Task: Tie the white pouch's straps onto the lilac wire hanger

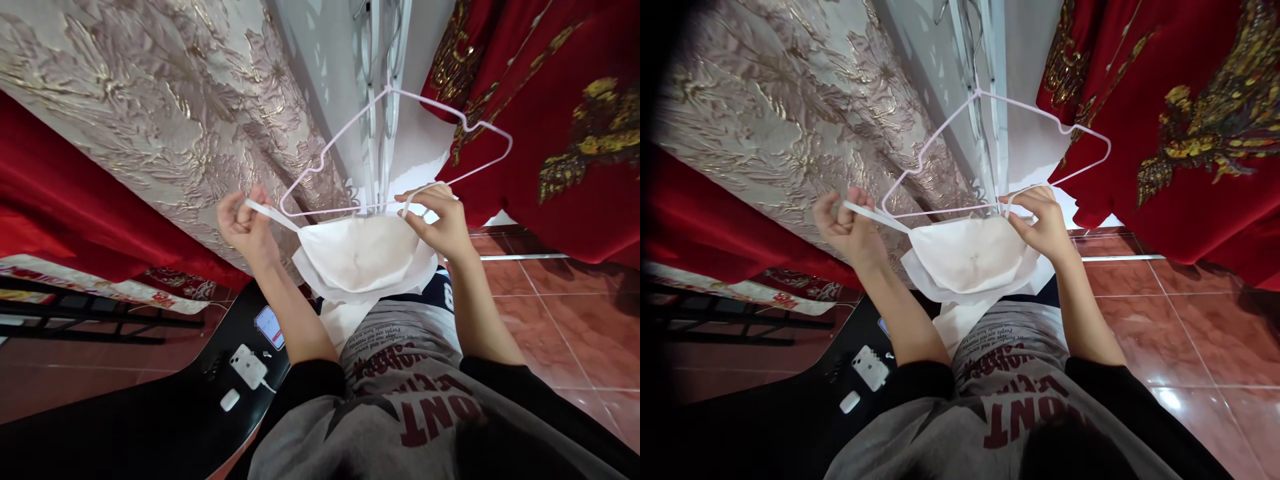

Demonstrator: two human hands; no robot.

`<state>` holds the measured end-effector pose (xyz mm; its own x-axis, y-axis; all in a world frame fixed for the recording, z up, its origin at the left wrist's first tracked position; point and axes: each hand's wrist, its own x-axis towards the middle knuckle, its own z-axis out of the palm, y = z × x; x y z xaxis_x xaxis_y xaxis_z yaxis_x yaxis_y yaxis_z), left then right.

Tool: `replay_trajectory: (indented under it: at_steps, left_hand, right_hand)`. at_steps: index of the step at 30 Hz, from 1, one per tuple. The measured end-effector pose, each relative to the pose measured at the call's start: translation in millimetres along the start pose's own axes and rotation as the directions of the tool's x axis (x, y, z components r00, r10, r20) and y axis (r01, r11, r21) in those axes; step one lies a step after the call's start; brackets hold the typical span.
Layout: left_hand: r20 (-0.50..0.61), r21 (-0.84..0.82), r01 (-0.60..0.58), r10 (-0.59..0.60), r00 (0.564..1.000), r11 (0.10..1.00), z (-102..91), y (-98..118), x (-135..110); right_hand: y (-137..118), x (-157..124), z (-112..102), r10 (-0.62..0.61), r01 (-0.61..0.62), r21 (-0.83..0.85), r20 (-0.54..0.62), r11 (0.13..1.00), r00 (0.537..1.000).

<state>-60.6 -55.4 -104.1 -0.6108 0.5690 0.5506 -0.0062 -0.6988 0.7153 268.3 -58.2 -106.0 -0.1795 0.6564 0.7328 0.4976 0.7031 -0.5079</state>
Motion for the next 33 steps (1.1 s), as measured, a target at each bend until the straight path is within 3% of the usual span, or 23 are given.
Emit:
replay_trajectory:
  at_steps: [3,5,7,9,11,14,19,21,23,29,31,33]
  left_hand:
    - [0.286,-0.026,0.007,0.001,0.958,1.000,22.2,20,25]
    - [0.490,-0.007,0.026,-0.019,0.871,1.000,45.6,36,39]
    - [0.619,0.092,0.033,-0.083,0.781,0.995,71.1,51,48]
    - [0.650,0.164,0.034,-0.134,0.748,0.986,93.3,63,53]
    - [0.636,0.221,0.036,-0.172,0.752,0.975,107.9,68,55]
    - [0.629,0.284,0.044,-0.221,0.746,0.958,113.3,61,58]
    - [0.717,0.356,0.093,-0.336,0.611,0.930,104.0,37,62]
    - [0.713,0.349,0.104,-0.336,0.616,0.931,104.2,34,60]
    - [0.707,0.306,0.083,-0.285,0.648,0.948,107.1,34,56]
    - [0.503,0.143,0.204,-0.249,0.828,0.968,117.7,31,48]
    - [0.488,0.135,0.184,-0.227,0.843,0.974,118.4,26,50]
    - [0.558,0.202,0.107,-0.204,0.804,0.974,113.8,22,54]
  right_hand:
    - [-4,-1,6,0.006,-0.006,0.007,-0.004,1.000,1.000]
    - [-8,-2,13,0.003,-0.003,0.009,-0.008,1.000,1.000]
    - [-11,-3,18,-0.003,0.003,0.008,-0.013,1.000,1.000]
    - [-13,-2,22,-0.010,0.010,0.001,-0.025,1.000,1.000]
    - [-13,-2,24,-0.011,0.010,-0.013,-0.035,1.000,0.999]
    - [-11,-2,25,0.002,-0.003,-0.041,-0.027,0.999,1.000]
    - [-9,-6,27,-0.010,0.010,-0.054,0.006,0.999,1.000]
    - [-8,-7,29,-0.011,0.011,-0.065,0.009,0.998,1.000]
    - [-9,-7,30,0.000,0.001,-0.077,0.013,0.997,1.000]
    - [-10,-5,31,0.013,-0.013,-0.074,0.006,0.997,1.000]
    - [-10,-5,32,0.000,0.001,-0.075,0.013,0.997,1.000]
    - [-10,-5,32,-0.013,0.015,-0.075,0.022,0.997,1.000]
